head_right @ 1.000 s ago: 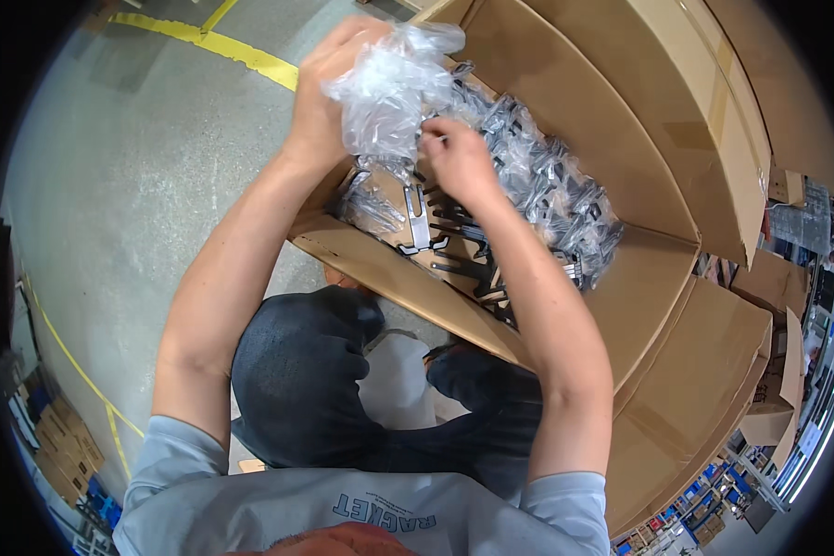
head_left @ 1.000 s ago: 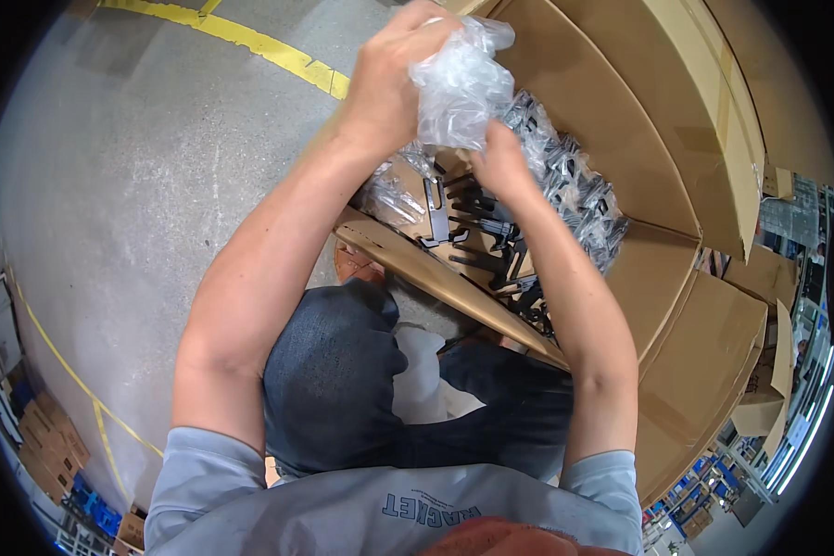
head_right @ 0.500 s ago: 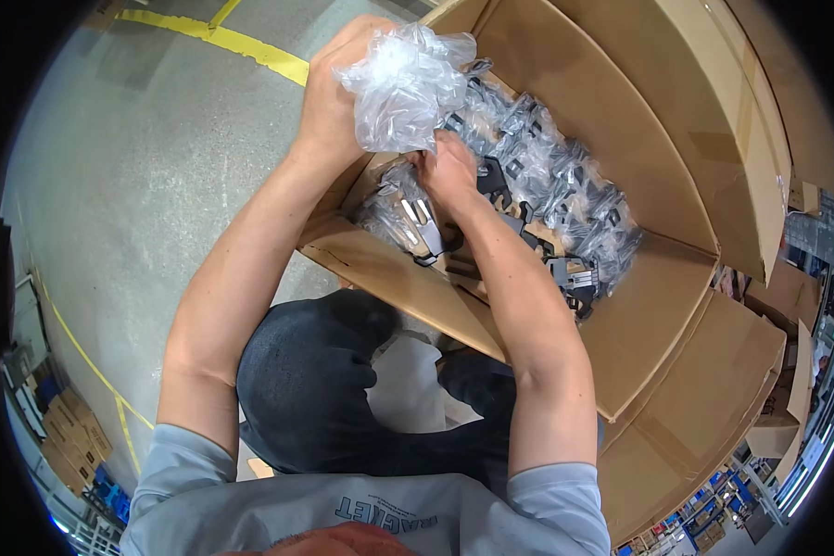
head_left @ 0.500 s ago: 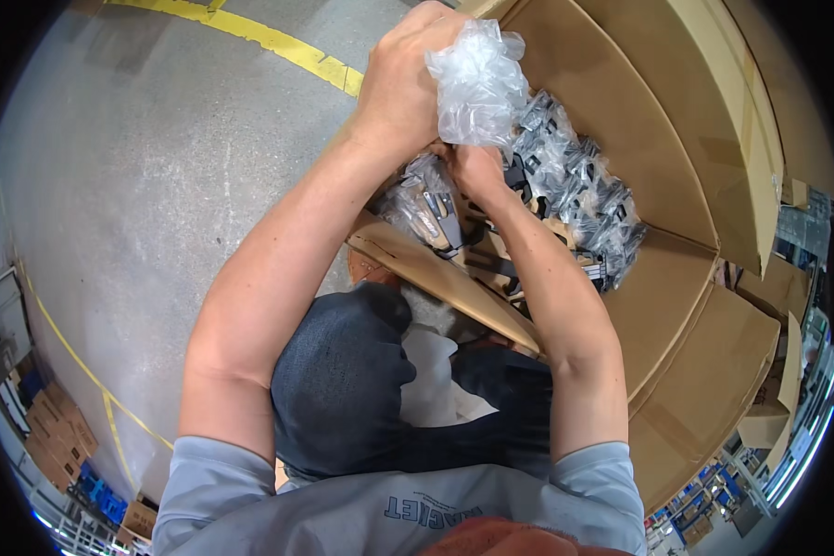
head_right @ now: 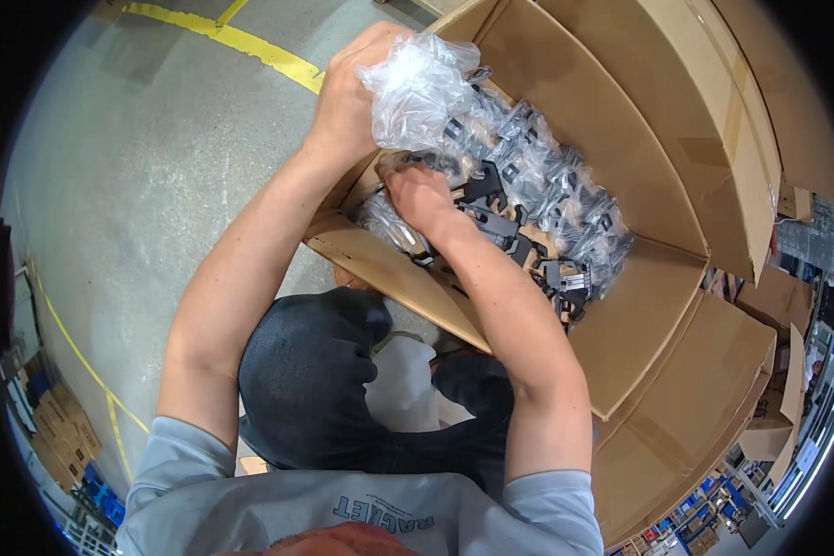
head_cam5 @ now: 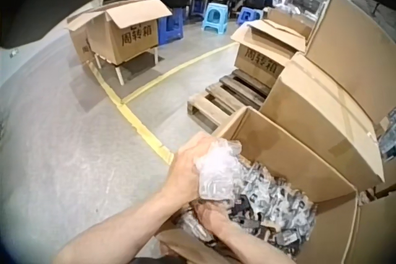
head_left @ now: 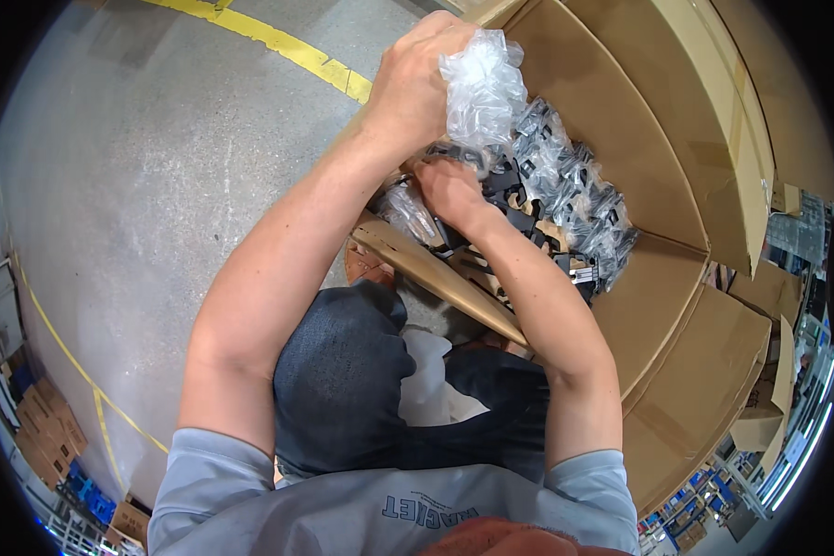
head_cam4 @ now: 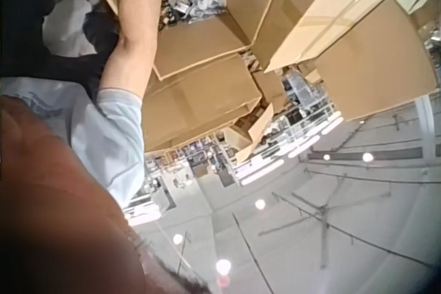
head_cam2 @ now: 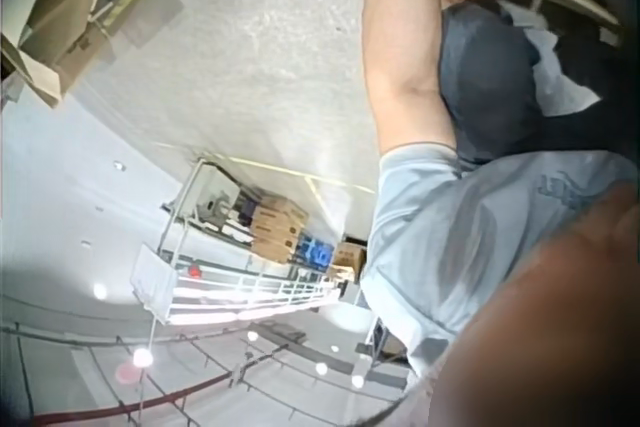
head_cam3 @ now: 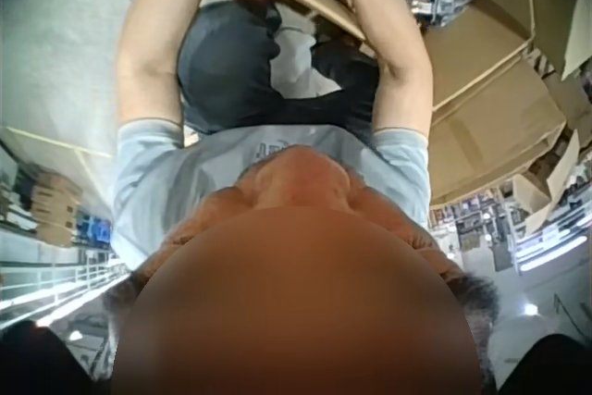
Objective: Packaging metal brackets into cardboard boxes on a factory floor.
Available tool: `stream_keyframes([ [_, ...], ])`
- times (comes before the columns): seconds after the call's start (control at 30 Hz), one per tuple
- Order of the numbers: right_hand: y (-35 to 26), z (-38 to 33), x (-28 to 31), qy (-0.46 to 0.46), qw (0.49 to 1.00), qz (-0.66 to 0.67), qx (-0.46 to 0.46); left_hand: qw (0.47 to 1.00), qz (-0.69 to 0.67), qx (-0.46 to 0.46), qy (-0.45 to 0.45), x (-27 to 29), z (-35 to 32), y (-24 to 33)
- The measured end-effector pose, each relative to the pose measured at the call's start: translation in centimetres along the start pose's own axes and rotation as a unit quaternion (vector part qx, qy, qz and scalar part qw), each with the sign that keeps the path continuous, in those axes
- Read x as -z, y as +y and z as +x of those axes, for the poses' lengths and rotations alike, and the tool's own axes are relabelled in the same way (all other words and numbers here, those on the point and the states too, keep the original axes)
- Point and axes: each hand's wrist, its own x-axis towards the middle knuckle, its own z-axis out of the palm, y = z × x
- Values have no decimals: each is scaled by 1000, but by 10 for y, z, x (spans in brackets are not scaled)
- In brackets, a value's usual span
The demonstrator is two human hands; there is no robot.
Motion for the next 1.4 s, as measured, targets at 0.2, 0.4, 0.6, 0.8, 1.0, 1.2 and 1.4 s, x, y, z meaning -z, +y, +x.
stream_keyframes([
  [0.2, 7, 5, -8, -70, 996, 62, 0, 1000, -22, -7, -9, 4, 2, -1],
  [0.4, 13, -16, 15, 16, 986, 165, 3, 1000, -7, -21, -4, 3, 3, -3],
  [0.6, -8, -34, 83, -26, 962, 270, -29, 1000, 20, -16, -7, 3, -1, -5],
  [0.8, -2, -38, 98, -58, 883, 446, -136, 1000, 15, -3, -16, 2, -4, -6],
  [1.0, 8, -35, 130, 159, 725, 657, -130, 995, -77, -38, -51, -2, -1, 3],
  [1.2, 33, -31, 148, 183, 659, 729, -22, 974, -202, 64, -84, -13, -4, 33],
  [1.4, 61, -47, 152, 221, 758, 608, -82, 948, -80, 122, -281, -10, -4, 30],
])
